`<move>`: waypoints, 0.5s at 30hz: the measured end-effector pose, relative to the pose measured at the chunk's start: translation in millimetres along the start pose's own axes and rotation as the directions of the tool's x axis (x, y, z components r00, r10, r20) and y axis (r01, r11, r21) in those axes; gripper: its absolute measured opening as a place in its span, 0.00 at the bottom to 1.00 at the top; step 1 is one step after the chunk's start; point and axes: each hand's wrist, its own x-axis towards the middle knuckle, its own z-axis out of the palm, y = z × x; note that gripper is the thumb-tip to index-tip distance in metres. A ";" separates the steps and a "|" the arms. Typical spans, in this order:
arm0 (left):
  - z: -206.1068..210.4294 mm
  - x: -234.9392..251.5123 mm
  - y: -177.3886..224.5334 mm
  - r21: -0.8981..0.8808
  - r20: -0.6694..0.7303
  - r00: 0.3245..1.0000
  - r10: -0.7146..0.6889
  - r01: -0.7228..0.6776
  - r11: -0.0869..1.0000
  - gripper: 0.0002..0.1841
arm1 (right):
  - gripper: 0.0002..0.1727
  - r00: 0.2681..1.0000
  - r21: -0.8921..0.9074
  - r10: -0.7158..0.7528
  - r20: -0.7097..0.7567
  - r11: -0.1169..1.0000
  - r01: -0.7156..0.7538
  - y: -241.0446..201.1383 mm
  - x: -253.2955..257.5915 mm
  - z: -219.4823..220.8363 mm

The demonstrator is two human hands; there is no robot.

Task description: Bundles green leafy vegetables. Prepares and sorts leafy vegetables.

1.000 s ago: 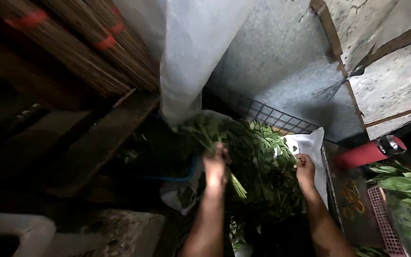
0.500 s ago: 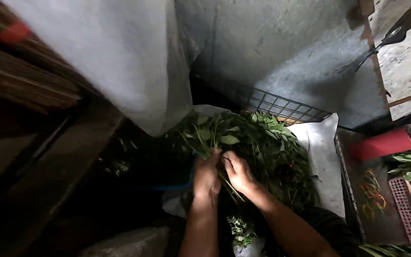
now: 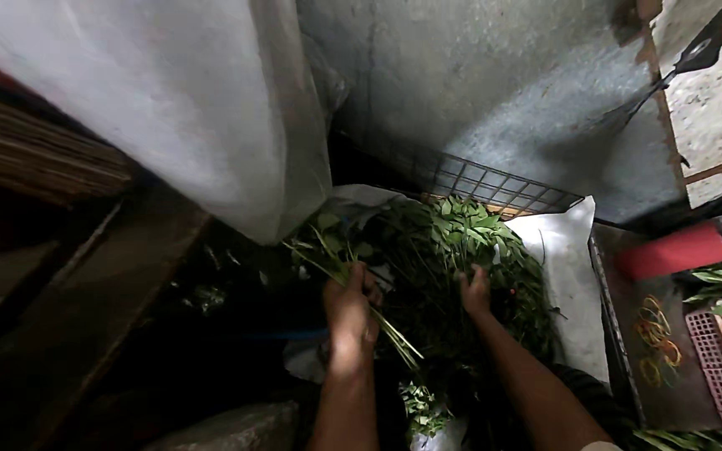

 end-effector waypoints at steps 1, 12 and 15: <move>2.9 -0.5 -0.6 -0.020 -0.001 1.000 -0.004 0.004 1.000 0.10 | 0.31 0.997 0.005 0.020 0.076 1.000 -0.020 3.9 4.5 -1.6; 29.7 -9.9 -27.0 -0.061 0.107 0.993 -0.041 0.048 0.997 0.09 | 0.15 0.978 0.396 -0.125 -0.165 0.900 0.181 -37.5 -56.5 -48.2; 36.9 -20.2 -40.6 -0.096 0.156 0.987 -0.051 0.067 0.993 0.09 | 0.14 0.945 0.502 -0.252 -0.211 0.801 0.326 -43.4 -90.4 -62.9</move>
